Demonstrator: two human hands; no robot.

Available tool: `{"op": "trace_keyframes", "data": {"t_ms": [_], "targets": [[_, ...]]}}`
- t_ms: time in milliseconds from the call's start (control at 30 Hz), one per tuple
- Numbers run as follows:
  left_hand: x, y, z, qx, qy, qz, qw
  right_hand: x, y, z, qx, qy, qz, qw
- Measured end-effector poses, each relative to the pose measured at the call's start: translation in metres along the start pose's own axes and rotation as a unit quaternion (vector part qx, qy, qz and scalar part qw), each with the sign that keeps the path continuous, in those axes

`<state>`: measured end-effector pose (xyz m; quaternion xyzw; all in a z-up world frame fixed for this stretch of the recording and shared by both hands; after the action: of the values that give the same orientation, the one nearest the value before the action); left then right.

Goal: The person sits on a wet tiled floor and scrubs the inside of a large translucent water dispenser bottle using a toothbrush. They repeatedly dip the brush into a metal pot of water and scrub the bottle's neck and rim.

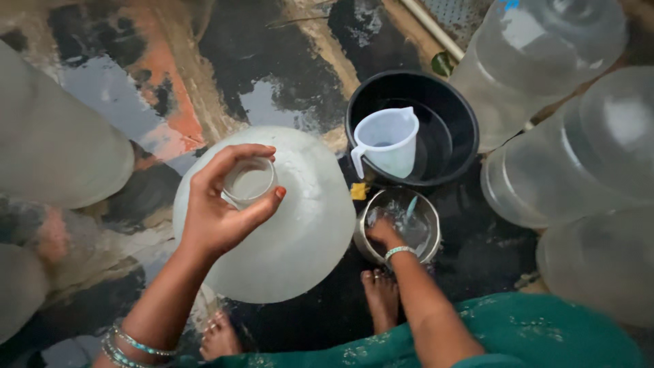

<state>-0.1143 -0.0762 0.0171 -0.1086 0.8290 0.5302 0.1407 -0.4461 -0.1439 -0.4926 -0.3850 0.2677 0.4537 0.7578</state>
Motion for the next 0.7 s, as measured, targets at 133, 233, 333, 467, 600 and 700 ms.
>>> {"op": "trace_keyframes", "data": {"t_ms": [133,233,333,467,600,700], "targets": [[0.0,-0.002,-0.001,0.005,0.003,0.014,1.0,0.002,-0.01,0.009,-0.037,-0.039,0.084,0.995],[0.001,-0.003,0.001,0.004,0.004,0.015,1.0,0.001,-0.005,0.018,-0.009,-0.065,0.126,0.99],[0.0,-0.002,0.001,0.009,0.006,0.015,1.0,-0.013,-0.009,0.027,-0.05,0.016,0.109,0.993],[-0.003,-0.001,0.006,0.004,0.005,0.012,1.0,-0.022,-0.008,0.034,-0.044,0.066,0.06,0.995],[-0.005,0.001,0.007,-0.001,0.004,0.013,1.0,-0.008,0.003,0.03,0.003,-0.035,-0.026,0.999],[-0.004,0.003,0.006,0.015,0.001,0.009,1.0,0.002,0.005,0.032,0.026,-0.101,-0.106,0.989]]}}
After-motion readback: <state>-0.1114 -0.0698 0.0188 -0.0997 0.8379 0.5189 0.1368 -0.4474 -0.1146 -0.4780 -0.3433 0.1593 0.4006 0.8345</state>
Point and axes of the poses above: each hand's wrist, its own z-axis away from the middle knuckle, its own x-axis out of the palm, y = z × x, the point moved 8 cm from there along -z, towards the middle knuckle, and after that the axes turned 1 degree about -z, right-handed, at the moved point
